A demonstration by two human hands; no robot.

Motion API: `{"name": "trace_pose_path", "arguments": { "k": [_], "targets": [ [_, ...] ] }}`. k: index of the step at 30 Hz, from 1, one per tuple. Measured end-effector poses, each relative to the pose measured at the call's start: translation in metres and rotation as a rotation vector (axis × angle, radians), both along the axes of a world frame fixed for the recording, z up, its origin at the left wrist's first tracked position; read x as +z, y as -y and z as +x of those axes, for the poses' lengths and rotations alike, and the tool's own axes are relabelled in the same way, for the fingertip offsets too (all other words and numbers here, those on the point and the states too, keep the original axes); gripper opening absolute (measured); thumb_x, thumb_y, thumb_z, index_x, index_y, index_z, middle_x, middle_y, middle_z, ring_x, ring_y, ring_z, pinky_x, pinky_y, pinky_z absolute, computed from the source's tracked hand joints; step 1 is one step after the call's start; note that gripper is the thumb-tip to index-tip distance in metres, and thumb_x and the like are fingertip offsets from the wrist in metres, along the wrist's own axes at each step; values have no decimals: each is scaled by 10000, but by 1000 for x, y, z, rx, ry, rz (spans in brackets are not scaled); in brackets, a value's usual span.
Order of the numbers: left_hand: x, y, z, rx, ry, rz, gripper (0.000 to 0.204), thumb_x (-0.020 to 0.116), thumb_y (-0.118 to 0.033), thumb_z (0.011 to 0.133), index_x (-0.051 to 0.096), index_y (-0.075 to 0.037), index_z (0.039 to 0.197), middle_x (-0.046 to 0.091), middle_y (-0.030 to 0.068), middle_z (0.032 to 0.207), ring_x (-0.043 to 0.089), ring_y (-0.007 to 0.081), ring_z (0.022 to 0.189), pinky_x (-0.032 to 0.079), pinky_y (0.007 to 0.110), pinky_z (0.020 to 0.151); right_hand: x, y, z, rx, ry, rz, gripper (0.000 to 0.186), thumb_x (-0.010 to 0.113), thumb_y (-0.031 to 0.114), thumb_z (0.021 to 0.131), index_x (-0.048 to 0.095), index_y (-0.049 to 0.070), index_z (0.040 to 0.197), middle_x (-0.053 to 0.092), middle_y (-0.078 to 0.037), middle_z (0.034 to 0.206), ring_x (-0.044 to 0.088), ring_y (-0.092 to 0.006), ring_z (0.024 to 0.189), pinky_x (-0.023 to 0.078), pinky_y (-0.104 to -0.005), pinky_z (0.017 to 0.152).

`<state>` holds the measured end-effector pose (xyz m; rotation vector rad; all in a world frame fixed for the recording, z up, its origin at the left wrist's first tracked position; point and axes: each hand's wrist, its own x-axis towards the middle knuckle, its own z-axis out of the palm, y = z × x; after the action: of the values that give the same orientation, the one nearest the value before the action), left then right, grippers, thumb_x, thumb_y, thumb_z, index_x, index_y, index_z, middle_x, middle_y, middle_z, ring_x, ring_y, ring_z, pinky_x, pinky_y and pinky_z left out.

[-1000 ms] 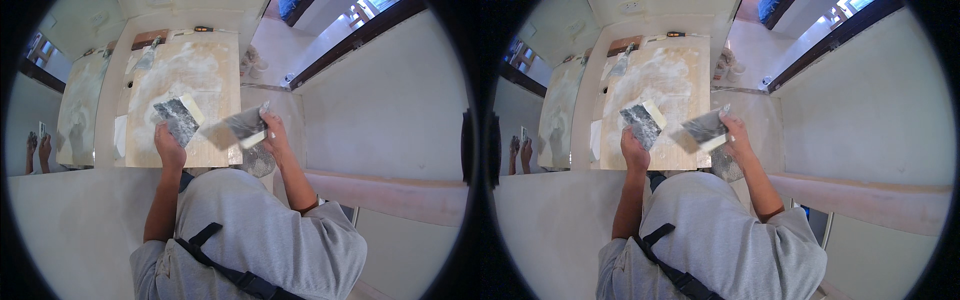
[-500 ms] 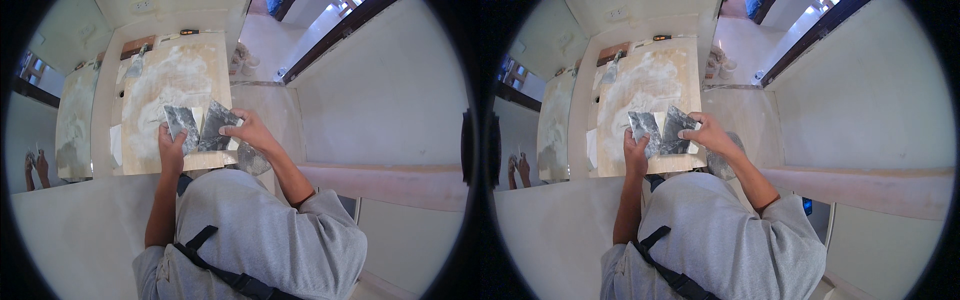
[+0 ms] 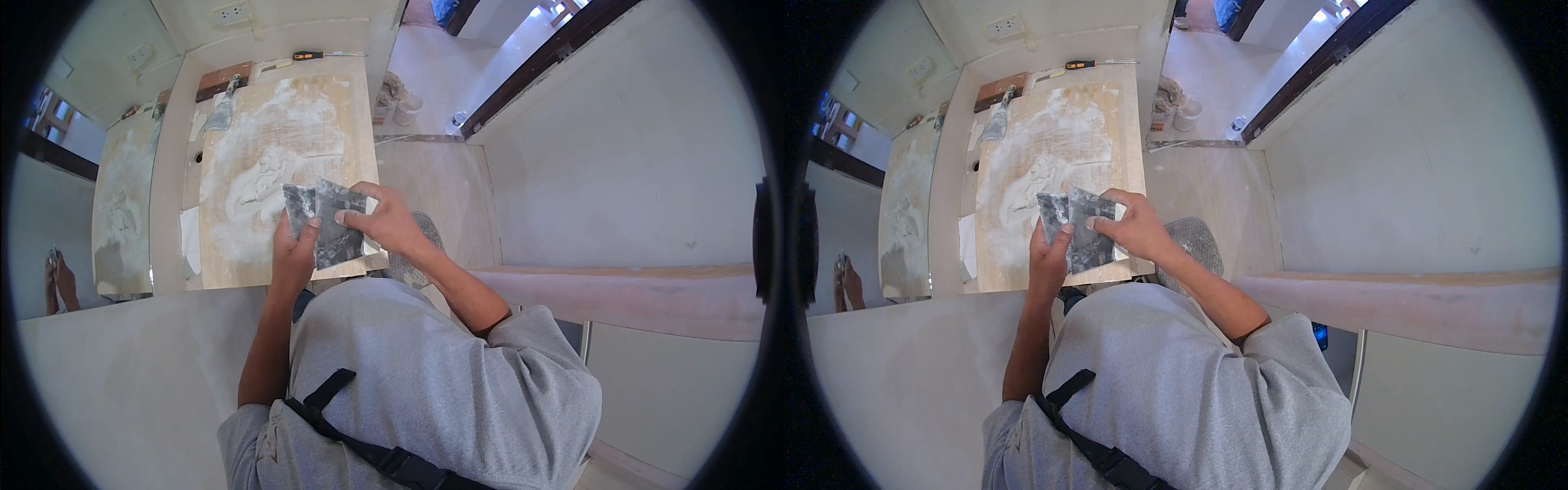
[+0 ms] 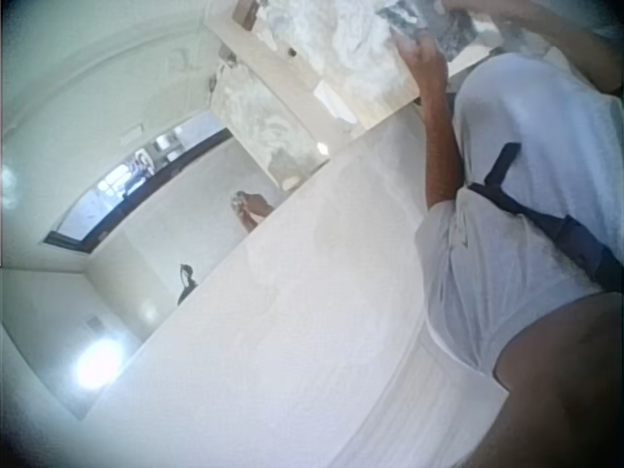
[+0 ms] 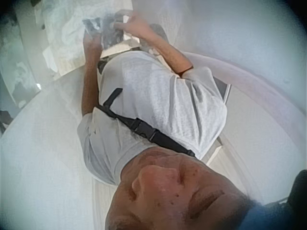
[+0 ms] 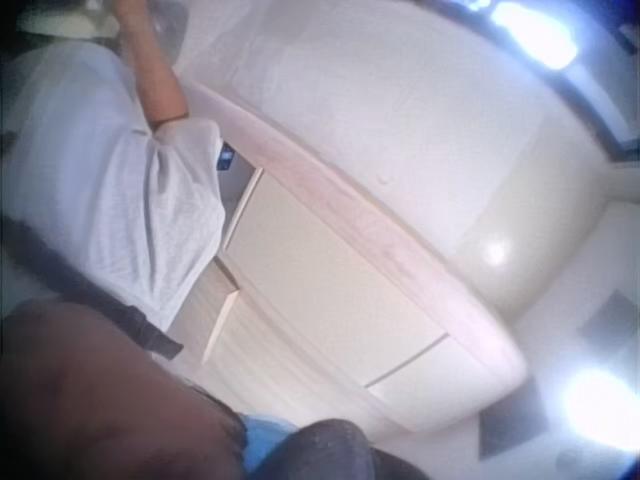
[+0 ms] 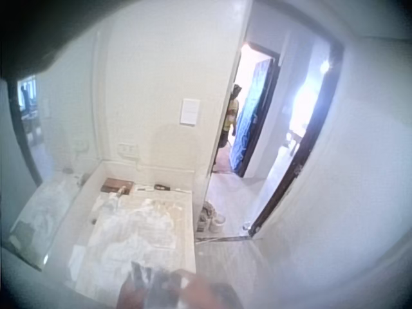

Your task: The person mixes and applies putty onto the bathroom wall using putty knives, smoothing the compound across the wall surfaces and scraping excess off the blades.

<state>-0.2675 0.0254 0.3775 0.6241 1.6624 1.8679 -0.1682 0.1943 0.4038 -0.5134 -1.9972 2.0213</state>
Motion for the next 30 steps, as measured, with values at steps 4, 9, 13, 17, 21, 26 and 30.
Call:
{"name": "trace_pose_path", "arguments": {
  "k": [4,9,13,17,21,26,30],
  "targets": [
    [-12,1,-4,-11,-81,-31,366,550,-122,1024,500,26,1355,641,114,1211,587,166,1108,467,324,992,2,2,-2,45,61,270,211,771,96,836,710,-24,998,707,-49,864,613,-101,795,510,-280,745],
    [-13,3,-15,-120,-197,-25,357,542,-126,1036,502,28,1355,642,109,1221,587,169,1119,459,325,1001,-5,-8,-9,127,67,195,187,758,75,817,701,-29,961,692,-40,846,600,-97,795,511,-288,736],
    [-11,1,-16,-128,-47,63,358,551,-127,1033,512,28,1353,648,107,1217,585,168,1132,455,325,1007,1,-6,-12,132,103,171,180,755,72,818,702,-29,958,687,-35,846,597,-94,793,508,-285,729],
    [-4,3,-15,-193,-51,33,345,566,-131,1030,527,23,1336,655,110,1205,590,162,1126,464,322,997,-3,-2,-12,122,-1,245,192,753,86,818,699,-27,963,679,-54,793,583,-90,717,492,-282,659],
    [-11,2,-10,41,-169,10,341,594,-159,1026,544,20,1311,668,107,1169,613,167,1069,489,328,956,-10,7,-11,4,6,67,176,746,82,829,693,-27,957,677,-64,781,591,-90,718,499,-283,651],
    [-12,-5,0,135,-204,38,325,592,-174,1030,560,23,1286,677,106,1134,624,169,1026,500,324,921,-4,12,-12,-32,-57,61,152,736,71,844,689,-33,945,676,-37,808,586,-79,738,496,-272,658],
    [-3,-1,-8,-46,-278,-3,306,536,-184,1060,558,22,1286,686,117,1109,624,170,1007,501,326,896,-3,11,-12,-42,-78,46,149,732,60,839,685,-33,945,679,-48,805,588,-78,739,494,-270,653]
  ]
}}
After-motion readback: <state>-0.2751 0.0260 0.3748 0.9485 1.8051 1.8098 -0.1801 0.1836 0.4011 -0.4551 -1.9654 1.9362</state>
